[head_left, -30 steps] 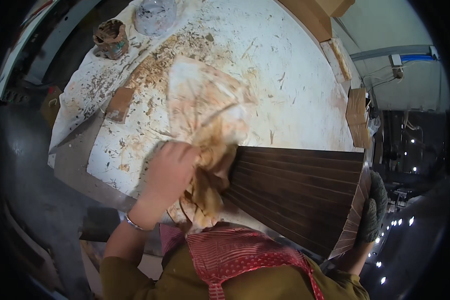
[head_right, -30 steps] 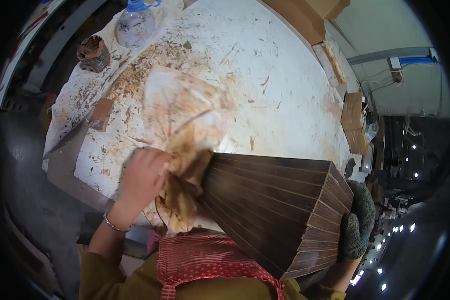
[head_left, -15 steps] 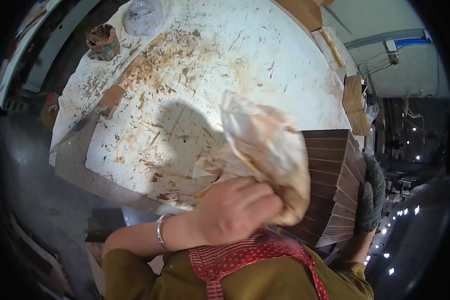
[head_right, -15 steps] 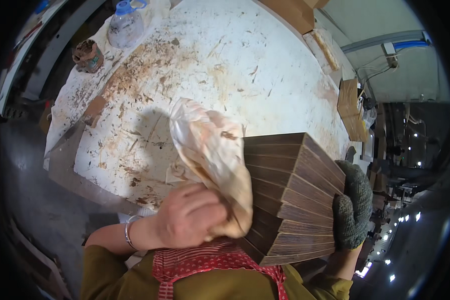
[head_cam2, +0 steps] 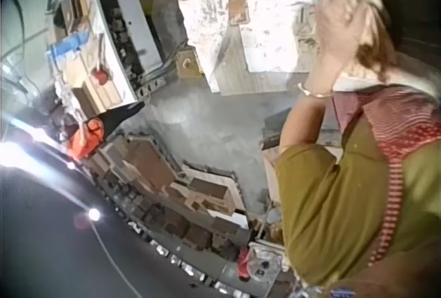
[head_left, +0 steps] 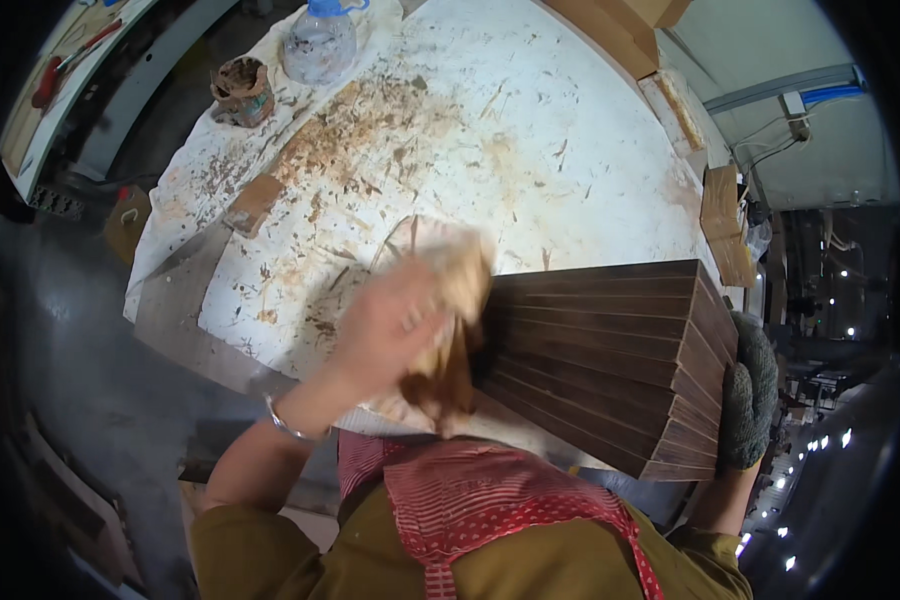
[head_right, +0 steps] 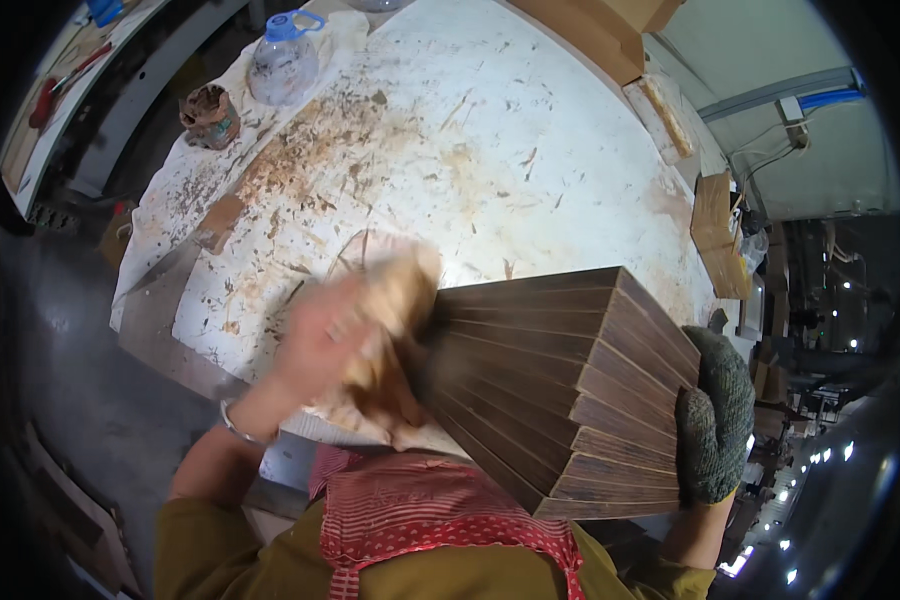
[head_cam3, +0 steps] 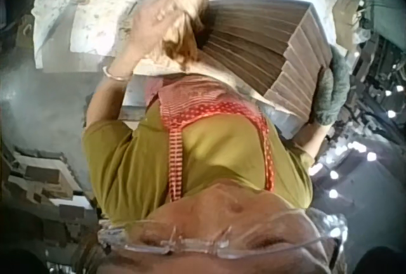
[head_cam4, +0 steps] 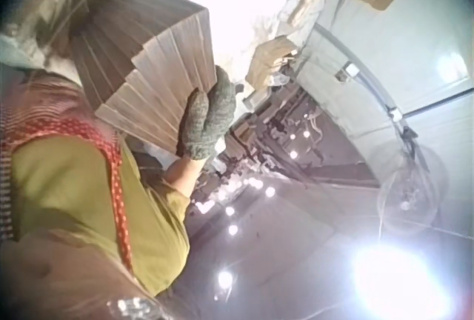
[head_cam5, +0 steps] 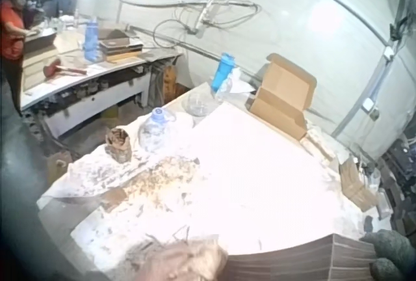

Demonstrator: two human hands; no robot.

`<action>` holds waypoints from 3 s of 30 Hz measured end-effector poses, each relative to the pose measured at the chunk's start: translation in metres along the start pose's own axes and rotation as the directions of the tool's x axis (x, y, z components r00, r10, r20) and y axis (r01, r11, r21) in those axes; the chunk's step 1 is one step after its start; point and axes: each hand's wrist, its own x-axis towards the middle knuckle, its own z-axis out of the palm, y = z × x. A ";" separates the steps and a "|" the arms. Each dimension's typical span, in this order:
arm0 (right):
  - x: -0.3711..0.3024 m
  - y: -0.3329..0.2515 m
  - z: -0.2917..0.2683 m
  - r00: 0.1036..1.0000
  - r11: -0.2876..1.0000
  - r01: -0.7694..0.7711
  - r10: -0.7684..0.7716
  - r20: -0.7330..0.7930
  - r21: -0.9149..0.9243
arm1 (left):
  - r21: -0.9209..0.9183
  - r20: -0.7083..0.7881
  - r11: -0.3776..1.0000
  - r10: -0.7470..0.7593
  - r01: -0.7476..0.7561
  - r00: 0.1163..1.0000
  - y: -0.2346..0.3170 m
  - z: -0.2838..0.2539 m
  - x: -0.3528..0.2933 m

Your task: The person applies liquid from a bottle onto a cloth and wipes down wooden boards with the cloth.

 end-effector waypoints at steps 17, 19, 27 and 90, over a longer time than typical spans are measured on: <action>-0.002 0.010 -0.003 1.000 0.999 0.000 0.000 0.021 0.034 | -0.681 0.143 0.731 0.085 0.036 0.986 0.053 0.074 0.060; -0.006 0.014 -0.003 1.000 0.999 0.004 -0.005 0.025 0.053 | -0.689 0.161 0.724 0.112 0.030 0.981 0.051 0.072 0.057; -0.010 0.020 -0.003 0.999 0.998 -0.017 0.016 0.032 0.054 | -0.396 0.049 0.855 -0.343 0.333 0.938 -0.017 0.039 0.030; -0.012 0.006 -0.005 0.996 0.995 -0.040 0.032 -0.089 -0.089 | -0.255 0.201 0.904 -0.297 0.343 0.933 -0.012 0.060 -0.014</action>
